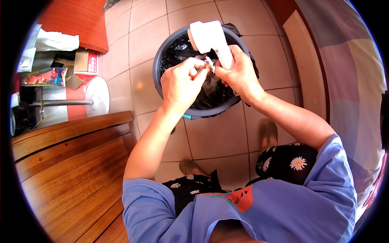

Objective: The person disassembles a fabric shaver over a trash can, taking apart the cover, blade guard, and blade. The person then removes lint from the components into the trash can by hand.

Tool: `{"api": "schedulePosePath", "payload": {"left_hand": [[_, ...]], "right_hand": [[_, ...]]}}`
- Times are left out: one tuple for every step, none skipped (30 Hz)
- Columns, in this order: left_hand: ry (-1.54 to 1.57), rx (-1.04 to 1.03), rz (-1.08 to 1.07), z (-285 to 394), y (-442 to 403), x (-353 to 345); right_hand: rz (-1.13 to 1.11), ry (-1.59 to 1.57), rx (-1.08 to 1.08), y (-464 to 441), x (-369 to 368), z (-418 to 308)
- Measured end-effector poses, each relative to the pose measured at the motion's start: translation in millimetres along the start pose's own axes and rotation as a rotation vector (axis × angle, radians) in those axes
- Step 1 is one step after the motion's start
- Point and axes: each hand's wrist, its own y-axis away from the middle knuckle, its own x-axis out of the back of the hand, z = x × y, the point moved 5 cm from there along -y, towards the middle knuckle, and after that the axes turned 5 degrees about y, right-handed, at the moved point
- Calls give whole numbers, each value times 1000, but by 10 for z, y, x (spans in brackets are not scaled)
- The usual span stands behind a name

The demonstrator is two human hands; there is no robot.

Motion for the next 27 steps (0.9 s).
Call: {"api": "schedulePosePath", "payload": {"left_hand": [[0,0,0,-2,1,-1],[-1,2,9,-3,1,3],[-2,4,18,-7,3,6],[-2,3,18,-19,0,12],[54,36,15,-60,-12,28],[110,68,12,-110,-24,41],[195,159,-16,-190,-44,37],[262,206,-21,-227,-43,47],[329,253,-26,-231,-49,60],[329,252,-28,-248,-44,59],[371,263,-41,-283,-29,38],[414,275,-55,-309,-17,21],[414,275,-57,-325,-12,18],[429,280,-74,-336,-6,8],[443,286,-90,-339,-2,-2],[443,286,-92,-334,-3,-5],[469,304,-86,-330,-6,-3],[495,322,-80,-331,-7,-3],[494,321,-81,-337,-6,0],[513,324,-90,-348,-4,-1],[531,326,-99,-353,-4,-4],[531,326,-100,-349,-3,-4],[531,337,-101,-347,0,-4],[531,348,-103,-347,2,-4],[531,349,-104,-349,2,-3],[524,344,-111,-349,1,-3],[516,340,-120,-348,1,-7]], "right_hand": [[7,21,16,-4,-2,4],[14,41,32,-8,0,6],[14,41,32,-6,2,-8],[14,38,14,-3,8,-14],[14,35,-3,0,13,-20],[14,34,-3,4,20,-29],[6,18,-23,8,24,-30],[-2,2,-42,12,27,-34],[-1,1,-41,18,32,-51],[-5,-36,-33,25,32,-72],[-9,-72,-26,27,29,-84],[-8,-72,-26,23,27,-82],[-20,-76,-24,18,20,-78],[-32,-80,-23,15,14,-72],[-31,-80,-24,15,16,-65],[-36,-85,-9,16,15,-65],[-43,-89,6,16,13,-69],[-42,-89,6,17,14,-74],[-47,-99,2,18,16,-80],[-51,-108,-3,19,18,-85],[-50,-108,-3,20,18,-90],[-43,-85,-1,19,19,-96],[-36,-61,2,19,22,-101],[-36,-61,1,12,28,-101],[-46,-76,-20,0,33,-88],[-56,-91,-41,-6,34,-78],[-55,-92,-41,-1,35,-84]]}}
